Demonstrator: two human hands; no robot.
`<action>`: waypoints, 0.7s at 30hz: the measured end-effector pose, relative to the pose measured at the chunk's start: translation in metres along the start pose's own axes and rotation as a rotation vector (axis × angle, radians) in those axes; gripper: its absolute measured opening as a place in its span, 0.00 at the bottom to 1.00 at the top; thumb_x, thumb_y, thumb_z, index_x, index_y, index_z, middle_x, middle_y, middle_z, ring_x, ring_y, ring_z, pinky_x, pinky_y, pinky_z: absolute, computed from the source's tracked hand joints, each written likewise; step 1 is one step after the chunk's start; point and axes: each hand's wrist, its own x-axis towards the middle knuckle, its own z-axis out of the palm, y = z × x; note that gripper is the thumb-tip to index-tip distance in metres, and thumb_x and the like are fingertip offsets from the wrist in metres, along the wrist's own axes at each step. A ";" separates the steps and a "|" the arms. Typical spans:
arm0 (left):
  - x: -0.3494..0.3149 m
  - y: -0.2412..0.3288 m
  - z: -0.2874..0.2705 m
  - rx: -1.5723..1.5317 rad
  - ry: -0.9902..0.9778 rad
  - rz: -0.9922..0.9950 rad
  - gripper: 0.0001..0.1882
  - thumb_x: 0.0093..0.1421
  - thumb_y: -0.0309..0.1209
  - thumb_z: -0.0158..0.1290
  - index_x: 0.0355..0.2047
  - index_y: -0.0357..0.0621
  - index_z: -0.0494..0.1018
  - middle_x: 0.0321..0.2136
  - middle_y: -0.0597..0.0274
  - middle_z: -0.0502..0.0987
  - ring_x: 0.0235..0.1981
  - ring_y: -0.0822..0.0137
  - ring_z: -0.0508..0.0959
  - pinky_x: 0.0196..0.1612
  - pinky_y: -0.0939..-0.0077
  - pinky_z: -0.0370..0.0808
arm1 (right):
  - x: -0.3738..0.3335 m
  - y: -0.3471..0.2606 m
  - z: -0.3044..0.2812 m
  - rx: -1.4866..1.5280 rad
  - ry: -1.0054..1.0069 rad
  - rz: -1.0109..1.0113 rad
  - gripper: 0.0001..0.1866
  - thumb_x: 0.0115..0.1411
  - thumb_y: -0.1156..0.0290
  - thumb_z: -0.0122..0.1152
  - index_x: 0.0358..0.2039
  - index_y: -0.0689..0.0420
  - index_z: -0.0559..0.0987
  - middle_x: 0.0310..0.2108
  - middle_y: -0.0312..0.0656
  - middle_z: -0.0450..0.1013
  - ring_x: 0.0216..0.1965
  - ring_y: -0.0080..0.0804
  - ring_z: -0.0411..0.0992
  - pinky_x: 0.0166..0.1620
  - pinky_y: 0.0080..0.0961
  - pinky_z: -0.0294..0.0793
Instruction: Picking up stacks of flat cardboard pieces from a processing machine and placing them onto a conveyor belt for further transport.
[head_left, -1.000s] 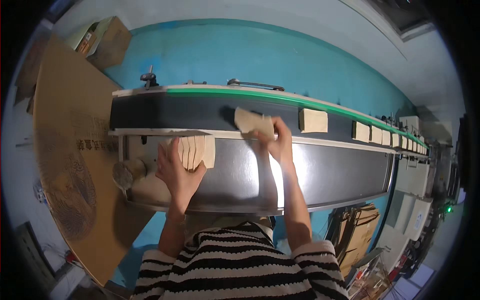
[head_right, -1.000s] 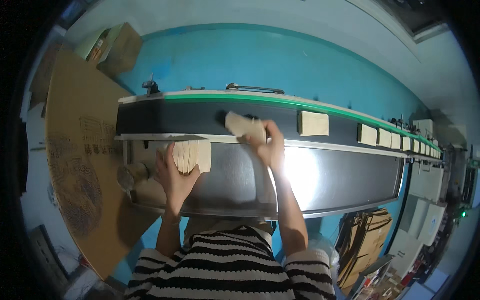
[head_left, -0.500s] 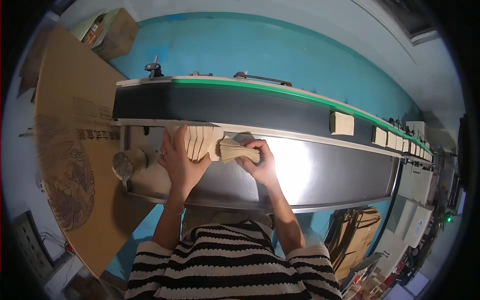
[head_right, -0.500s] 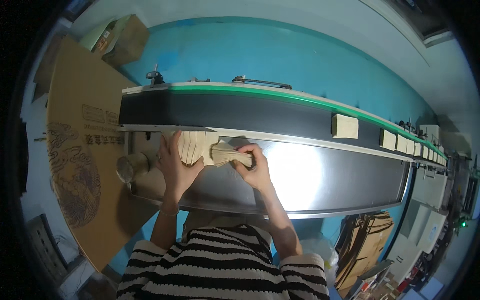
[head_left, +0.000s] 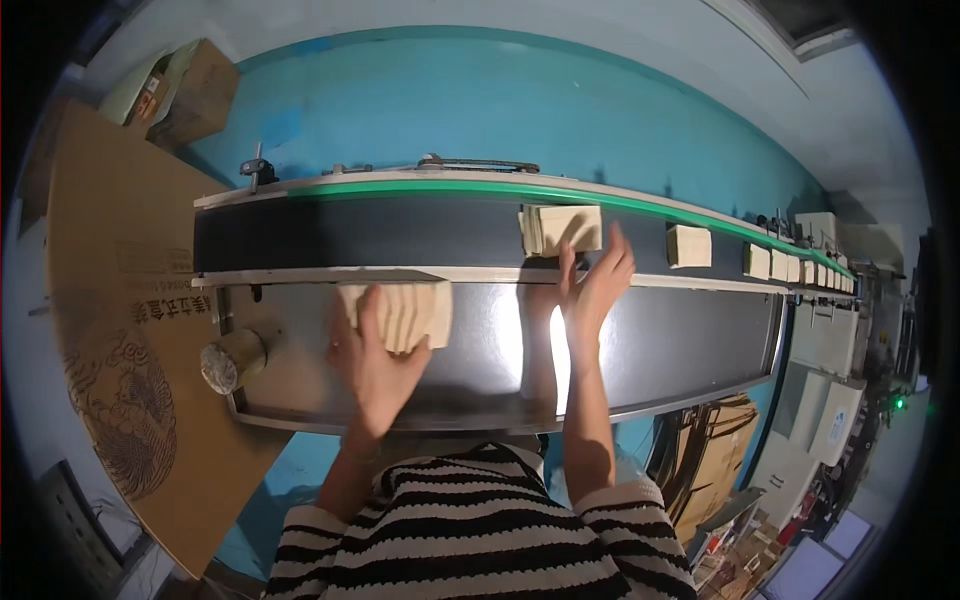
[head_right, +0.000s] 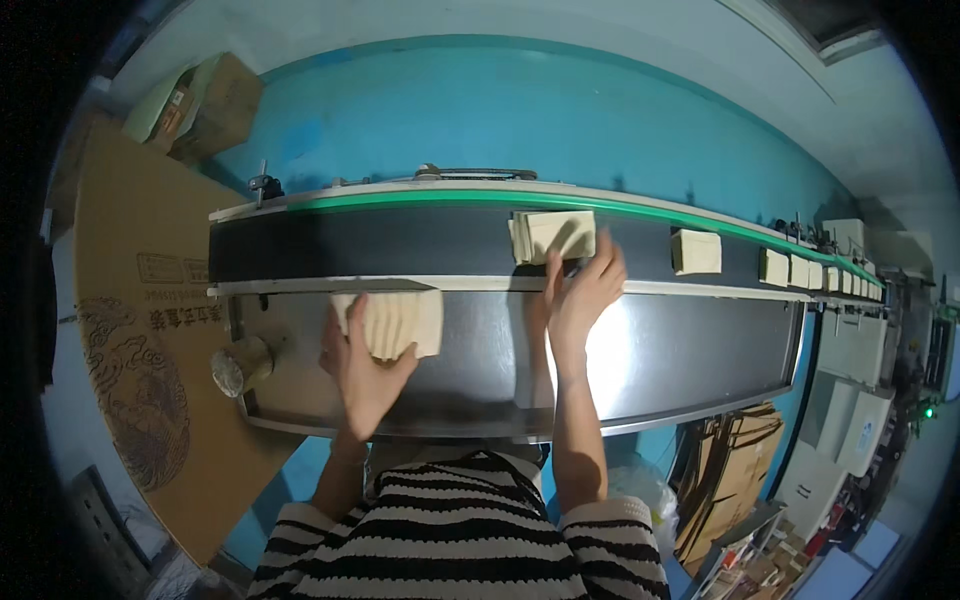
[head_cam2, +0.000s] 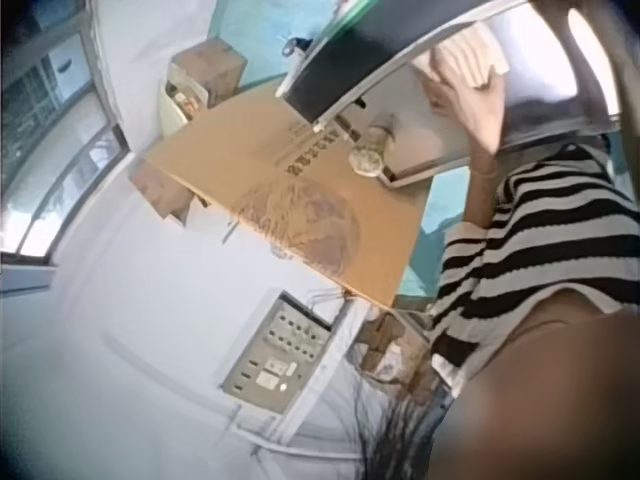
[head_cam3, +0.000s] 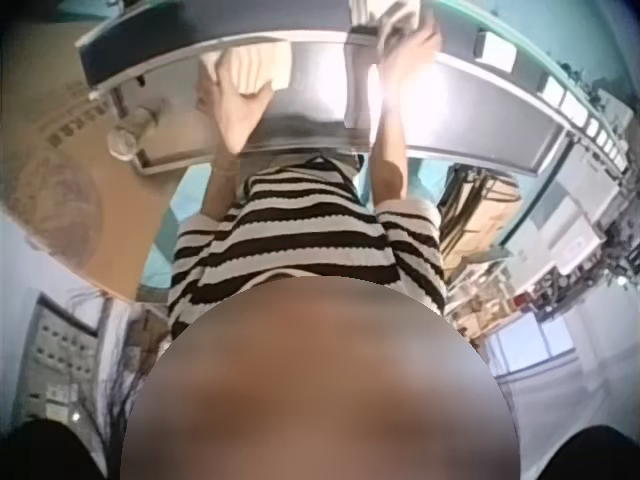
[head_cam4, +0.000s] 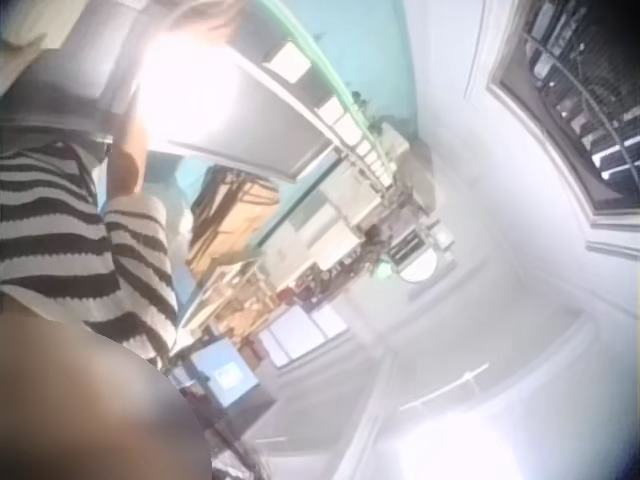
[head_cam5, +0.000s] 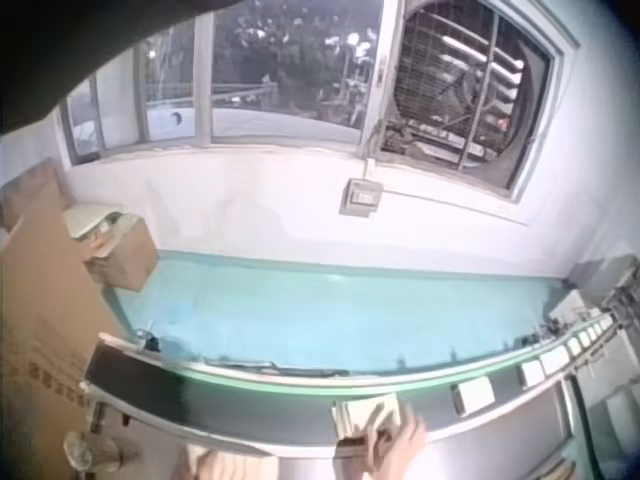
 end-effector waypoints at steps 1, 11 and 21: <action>-0.002 0.006 0.005 -0.053 -0.016 0.012 0.49 0.44 0.42 0.68 0.66 0.55 0.58 0.64 0.35 0.55 0.63 0.38 0.59 0.59 0.43 0.58 | -0.025 -0.018 0.002 0.002 -0.066 0.018 0.31 0.61 0.61 0.66 0.56 0.68 0.67 0.45 0.52 0.72 0.43 0.37 0.72 0.45 0.30 0.72; 0.004 0.045 0.013 -0.255 -0.072 -0.004 0.52 0.44 0.43 0.70 0.68 0.54 0.56 0.64 0.36 0.54 0.63 0.39 0.59 0.59 0.42 0.60 | -0.080 -0.025 0.028 0.593 -0.324 0.614 0.18 0.67 0.60 0.59 0.46 0.64 0.76 0.32 0.35 0.73 0.32 0.20 0.68 0.34 0.22 0.71; 0.002 0.048 0.013 -0.241 -0.097 -0.024 0.49 0.46 0.40 0.68 0.67 0.54 0.56 0.65 0.38 0.52 0.64 0.39 0.58 0.60 0.40 0.59 | -0.011 0.045 -0.024 0.119 0.277 0.275 0.24 0.65 0.49 0.60 0.44 0.61 0.73 0.31 0.37 0.71 0.29 0.20 0.68 0.34 0.19 0.68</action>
